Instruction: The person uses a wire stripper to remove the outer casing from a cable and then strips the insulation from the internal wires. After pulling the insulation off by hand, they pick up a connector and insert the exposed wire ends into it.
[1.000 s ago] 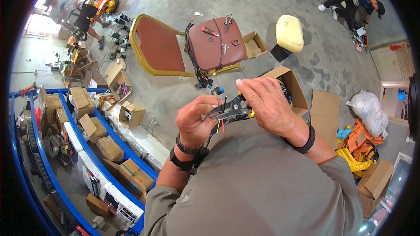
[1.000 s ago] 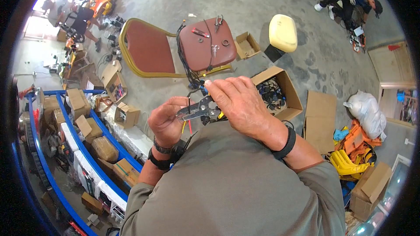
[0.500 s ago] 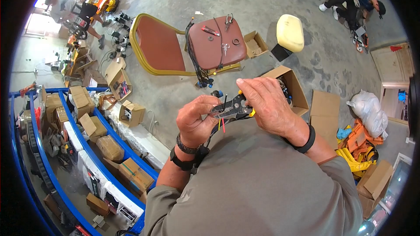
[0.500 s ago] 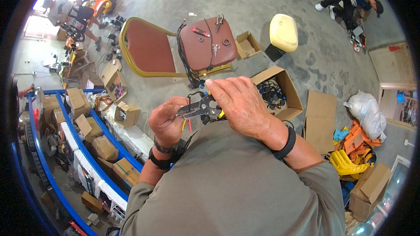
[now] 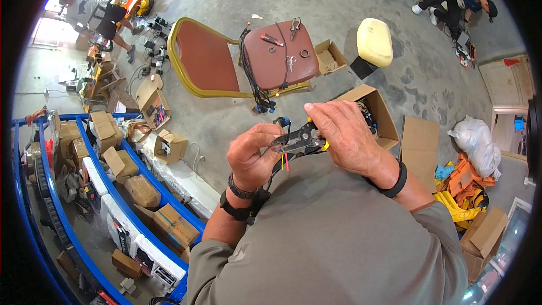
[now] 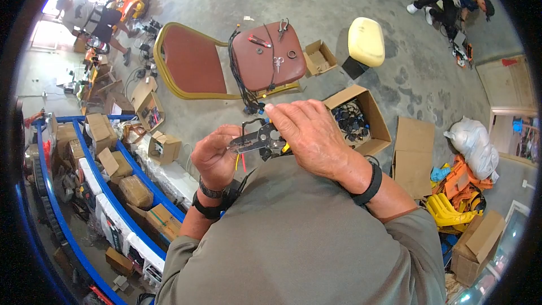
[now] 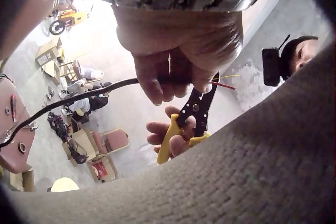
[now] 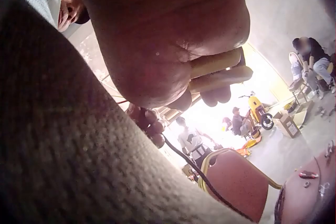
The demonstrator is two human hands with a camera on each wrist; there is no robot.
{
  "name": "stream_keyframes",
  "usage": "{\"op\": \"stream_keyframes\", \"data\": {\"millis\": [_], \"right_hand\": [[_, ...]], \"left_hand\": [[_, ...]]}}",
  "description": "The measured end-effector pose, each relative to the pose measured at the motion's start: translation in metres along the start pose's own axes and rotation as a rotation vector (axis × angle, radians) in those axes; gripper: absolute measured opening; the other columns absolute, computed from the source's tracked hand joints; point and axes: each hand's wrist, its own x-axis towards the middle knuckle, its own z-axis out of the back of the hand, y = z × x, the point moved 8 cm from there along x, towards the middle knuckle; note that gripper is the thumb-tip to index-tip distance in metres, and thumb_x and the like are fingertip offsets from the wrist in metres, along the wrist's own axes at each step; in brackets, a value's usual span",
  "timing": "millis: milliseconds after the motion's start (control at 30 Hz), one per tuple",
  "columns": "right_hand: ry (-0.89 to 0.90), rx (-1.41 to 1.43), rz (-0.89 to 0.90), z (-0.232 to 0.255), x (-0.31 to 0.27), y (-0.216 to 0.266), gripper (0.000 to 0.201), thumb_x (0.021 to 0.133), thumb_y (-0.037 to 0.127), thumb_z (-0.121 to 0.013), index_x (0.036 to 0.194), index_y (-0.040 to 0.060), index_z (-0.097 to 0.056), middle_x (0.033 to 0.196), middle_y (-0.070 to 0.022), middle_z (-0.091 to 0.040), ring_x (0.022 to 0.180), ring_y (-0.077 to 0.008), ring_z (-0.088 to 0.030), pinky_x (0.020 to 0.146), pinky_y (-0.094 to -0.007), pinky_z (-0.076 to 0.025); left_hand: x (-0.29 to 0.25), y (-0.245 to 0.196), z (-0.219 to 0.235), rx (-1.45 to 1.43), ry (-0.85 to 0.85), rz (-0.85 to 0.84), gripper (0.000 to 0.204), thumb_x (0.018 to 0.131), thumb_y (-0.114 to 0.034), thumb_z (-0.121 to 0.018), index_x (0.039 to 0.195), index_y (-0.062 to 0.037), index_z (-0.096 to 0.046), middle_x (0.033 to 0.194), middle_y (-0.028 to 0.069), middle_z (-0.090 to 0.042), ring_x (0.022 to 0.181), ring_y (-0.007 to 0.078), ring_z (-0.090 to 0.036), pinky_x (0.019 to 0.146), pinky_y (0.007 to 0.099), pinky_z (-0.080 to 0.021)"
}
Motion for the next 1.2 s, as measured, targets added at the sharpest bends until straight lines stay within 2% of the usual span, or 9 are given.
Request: {"op": "stream_keyframes", "data": {"millis": [267, 467, 667, 767, 867, 967, 1067, 1167, 1200], "right_hand": [[0.034, -0.002, 0.035, -0.005, -0.005, -0.002, 0.062, 0.080, -0.001, -0.061, 0.141, 0.0040, -0.051, 0.101, -0.0102, -0.061, 0.092, -0.0285, -0.060, 0.083, -0.0423, -0.045], [0.076, 0.008, 0.017, -0.007, -0.005, -0.003, 0.060, 0.081, 0.000, -0.061, 0.140, 0.0041, -0.052, 0.094, -0.0096, -0.058, 0.086, -0.0280, -0.057, 0.076, -0.0414, -0.046], [0.115, 0.045, -0.043, -0.009, -0.004, -0.004, 0.043, 0.082, 0.001, -0.060, 0.125, 0.0032, -0.056, 0.087, -0.0103, -0.053, 0.082, -0.0291, -0.054, 0.071, -0.0406, -0.048], [0.150, 0.035, -0.074, -0.010, -0.004, -0.007, 0.036, 0.081, 0.001, -0.060, 0.117, 0.0041, -0.057, 0.084, -0.0096, -0.053, 0.081, -0.0286, -0.055, 0.069, -0.0401, -0.048], [0.140, 0.036, -0.072, -0.008, -0.003, -0.008, 0.036, 0.080, 0.001, -0.060, 0.116, 0.0053, -0.057, 0.083, -0.0092, -0.053, 0.080, -0.0291, -0.056, 0.067, -0.0408, -0.048], [0.159, 0.068, -0.084, -0.012, -0.005, -0.013, 0.038, 0.079, 0.000, -0.060, 0.116, 0.0059, -0.057, 0.084, -0.0098, -0.053, 0.080, -0.0305, -0.056, 0.066, -0.0417, -0.048], [0.149, 0.087, -0.093, -0.016, -0.006, -0.016, 0.038, 0.077, -0.001, -0.061, 0.114, 0.0055, -0.056, 0.084, -0.0107, -0.054, 0.080, -0.0317, -0.056, 0.067, -0.0436, -0.048], [0.078, 0.123, -0.062, -0.021, -0.004, -0.012, 0.057, 0.068, -0.008, -0.066, 0.123, 0.0020, -0.052, 0.085, -0.0123, -0.052, 0.079, -0.0343, -0.053, 0.067, -0.0452, -0.042], [0.099, 0.093, -0.052, -0.022, -0.002, -0.010, 0.056, 0.070, -0.005, -0.065, 0.125, 0.0014, -0.053, 0.085, -0.0116, -0.053, 0.079, -0.0331, -0.054, 0.069, -0.0444, -0.042]], "left_hand": [[0.000, -0.002, -0.001, 0.002, 0.001, -0.024, 0.023, 0.075, 0.017, -0.070, 0.088, 0.0016, -0.061, 0.084, 0.0147, -0.070, 0.075, 0.0228, -0.069, 0.071, 0.0322, -0.056], [-0.001, -0.001, -0.002, 0.002, 0.013, -0.004, 0.023, 0.075, 0.017, -0.071, 0.088, 0.0016, -0.060, 0.084, 0.0147, -0.070, 0.077, 0.0230, -0.069, 0.072, 0.0322, -0.056], [-0.001, -0.001, -0.003, -0.009, -0.001, 0.008, 0.022, 0.076, 0.016, -0.072, 0.087, 0.0021, -0.060, 0.083, 0.0143, -0.070, 0.076, 0.0231, -0.069, 0.071, 0.0325, -0.056], [-0.001, -0.003, -0.005, 0.010, 0.036, 0.046, 0.017, 0.080, 0.019, -0.066, 0.084, 0.0030, -0.060, 0.088, 0.0187, -0.071, 0.082, 0.0240, -0.069, 0.071, 0.0323, -0.055], [-0.002, 0.001, -0.005, 0.016, 0.043, 0.042, 0.018, 0.079, 0.019, -0.067, 0.086, 0.0028, -0.060, 0.087, 0.0173, -0.070, 0.082, 0.0236, -0.068, 0.070, 0.0321, -0.054], [0.000, 0.000, -0.007, 0.066, 0.052, 0.010, 0.020, 0.077, 0.019, -0.067, 0.088, 0.0028, -0.062, 0.084, 0.0154, -0.070, 0.080, 0.0234, -0.068, 0.069, 0.0319, -0.054], [-0.002, 0.008, -0.005, 0.077, 0.064, 0.015, 0.023, 0.078, 0.020, -0.067, 0.094, 0.0030, -0.063, 0.089, 0.0144, -0.070, 0.085, 0.0222, -0.068, 0.070, 0.0315, -0.054], [-0.006, 0.017, 0.001, -0.053, -0.058, 0.092, 0.024, 0.080, 0.019, -0.066, 0.097, 0.0030, -0.063, 0.097, 0.0138, -0.068, 0.091, 0.0209, -0.066, 0.073, 0.0313, -0.055], [-0.001, 0.015, 0.000, -0.071, -0.064, 0.072, 0.023, 0.081, 0.019, -0.065, 0.097, 0.0035, -0.063, 0.099, 0.0141, -0.067, 0.090, 0.0204, -0.065, 0.073, 0.0308, -0.055]]}}
